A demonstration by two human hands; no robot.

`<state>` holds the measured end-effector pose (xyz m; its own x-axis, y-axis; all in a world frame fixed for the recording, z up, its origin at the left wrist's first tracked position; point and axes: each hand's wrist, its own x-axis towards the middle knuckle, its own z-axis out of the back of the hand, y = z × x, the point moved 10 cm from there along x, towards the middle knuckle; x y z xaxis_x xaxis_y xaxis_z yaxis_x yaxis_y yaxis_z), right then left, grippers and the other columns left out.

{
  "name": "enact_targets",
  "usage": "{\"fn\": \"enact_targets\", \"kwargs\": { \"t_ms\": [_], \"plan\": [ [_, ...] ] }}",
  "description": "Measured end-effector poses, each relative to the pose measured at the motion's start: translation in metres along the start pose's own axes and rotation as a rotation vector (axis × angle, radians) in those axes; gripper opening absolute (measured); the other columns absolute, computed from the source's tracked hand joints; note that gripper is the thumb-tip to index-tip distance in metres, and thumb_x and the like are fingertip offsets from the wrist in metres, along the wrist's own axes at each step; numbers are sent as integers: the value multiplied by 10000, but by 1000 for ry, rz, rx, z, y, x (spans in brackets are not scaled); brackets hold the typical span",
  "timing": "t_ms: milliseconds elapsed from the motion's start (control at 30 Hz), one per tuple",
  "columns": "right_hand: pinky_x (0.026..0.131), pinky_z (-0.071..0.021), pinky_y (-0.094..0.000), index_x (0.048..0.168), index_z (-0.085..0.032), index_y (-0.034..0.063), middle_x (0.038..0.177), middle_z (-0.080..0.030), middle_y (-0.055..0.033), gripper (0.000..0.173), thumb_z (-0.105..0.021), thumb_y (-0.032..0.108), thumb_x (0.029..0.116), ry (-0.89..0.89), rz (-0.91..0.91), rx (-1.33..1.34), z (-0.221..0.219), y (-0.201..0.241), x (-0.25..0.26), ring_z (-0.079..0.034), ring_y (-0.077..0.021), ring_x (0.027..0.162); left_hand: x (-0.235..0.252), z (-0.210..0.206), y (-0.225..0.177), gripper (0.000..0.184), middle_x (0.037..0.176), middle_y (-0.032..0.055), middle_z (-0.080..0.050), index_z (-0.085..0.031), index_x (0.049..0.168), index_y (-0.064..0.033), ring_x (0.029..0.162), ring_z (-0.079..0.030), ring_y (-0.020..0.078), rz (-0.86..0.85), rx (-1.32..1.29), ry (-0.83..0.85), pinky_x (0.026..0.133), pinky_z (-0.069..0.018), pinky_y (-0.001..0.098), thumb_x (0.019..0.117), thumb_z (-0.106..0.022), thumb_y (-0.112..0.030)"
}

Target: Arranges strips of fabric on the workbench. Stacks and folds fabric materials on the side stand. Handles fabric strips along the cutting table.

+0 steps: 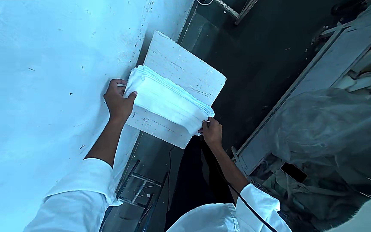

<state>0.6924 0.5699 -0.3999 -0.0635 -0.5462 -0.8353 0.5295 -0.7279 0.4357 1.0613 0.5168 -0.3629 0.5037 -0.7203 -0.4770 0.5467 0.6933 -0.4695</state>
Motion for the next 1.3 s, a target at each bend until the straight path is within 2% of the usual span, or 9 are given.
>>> {"fn": "enact_targets", "kwargs": {
  "t_ms": [133,300,400,533,800,933,1033,1133,1300],
  "plan": [
    [701,-546,-509,1172,-589,11,894,-665,-152,357,-721,269,963,-235,18,-136,22,8,-16,-668,-313,781,-13,7,-29,511,1343,327,-535,-507,1352,64,1270,-512,493,-147,265,-84,1078,-387,627,940,-696,-173],
    [592,-547,-469,906,-666,-28,746,-639,-137,248,-666,211,971,-178,487,-122,-7,63,-44,-652,-281,649,-46,-45,-64,348,1139,308,-644,-624,1195,90,1018,-659,447,-336,215,89,870,-537,590,1042,-571,-219],
    [546,-469,-428,967,-678,34,643,-559,-52,267,-602,283,1027,-30,345,-36,-42,61,-33,-555,-213,560,-46,-65,-59,316,1097,257,-658,-627,1197,58,966,-664,390,-311,163,76,821,-542,545,1060,-539,-212],
    [673,-531,-540,1157,-669,45,820,-704,-118,335,-568,347,1051,-95,10,49,-39,13,-12,-683,-303,740,-24,-59,-41,359,1181,273,-616,-577,1293,45,1067,-626,400,-201,169,26,909,-511,553,1079,-493,-231],
    [608,-450,-458,951,-653,92,680,-572,-32,296,-644,382,1009,-290,-138,162,-18,-24,9,-555,-210,619,17,-42,-8,463,1292,299,-518,-496,1350,32,1035,-589,389,-61,111,37,874,-487,529,1047,-576,-309],
    [846,-505,-546,1190,-561,-6,1051,-632,-206,609,-811,444,867,-361,-223,266,-10,-43,16,-622,-338,967,33,-33,-1,716,1428,314,-481,-424,1447,31,1311,-485,472,-2,149,34,1075,-390,637,983,-657,-462],
    [973,-495,-494,1417,-410,25,1249,-594,-207,788,-844,354,847,-271,-187,486,-19,-57,30,-598,-295,1132,39,-43,2,816,1579,272,-380,-359,1569,-44,1498,-285,465,78,152,123,1142,-179,757,1012,-478,-628],
    [1008,-525,-444,1444,-473,52,1292,-645,-165,635,-765,288,932,-111,-160,660,-29,-53,32,-641,-231,1167,48,-49,6,836,1564,206,-443,-419,1554,-105,1498,-334,387,132,64,123,1142,-151,769,999,-352,-726],
    [900,-583,-361,1272,-610,16,1120,-712,-134,400,-756,169,933,-175,-67,728,-24,-47,23,-698,-172,1009,53,-42,2,708,1321,307,-584,-545,1353,45,1309,-519,442,56,115,-4,1111,-305,684,1028,-495,-582]
  ]
}}
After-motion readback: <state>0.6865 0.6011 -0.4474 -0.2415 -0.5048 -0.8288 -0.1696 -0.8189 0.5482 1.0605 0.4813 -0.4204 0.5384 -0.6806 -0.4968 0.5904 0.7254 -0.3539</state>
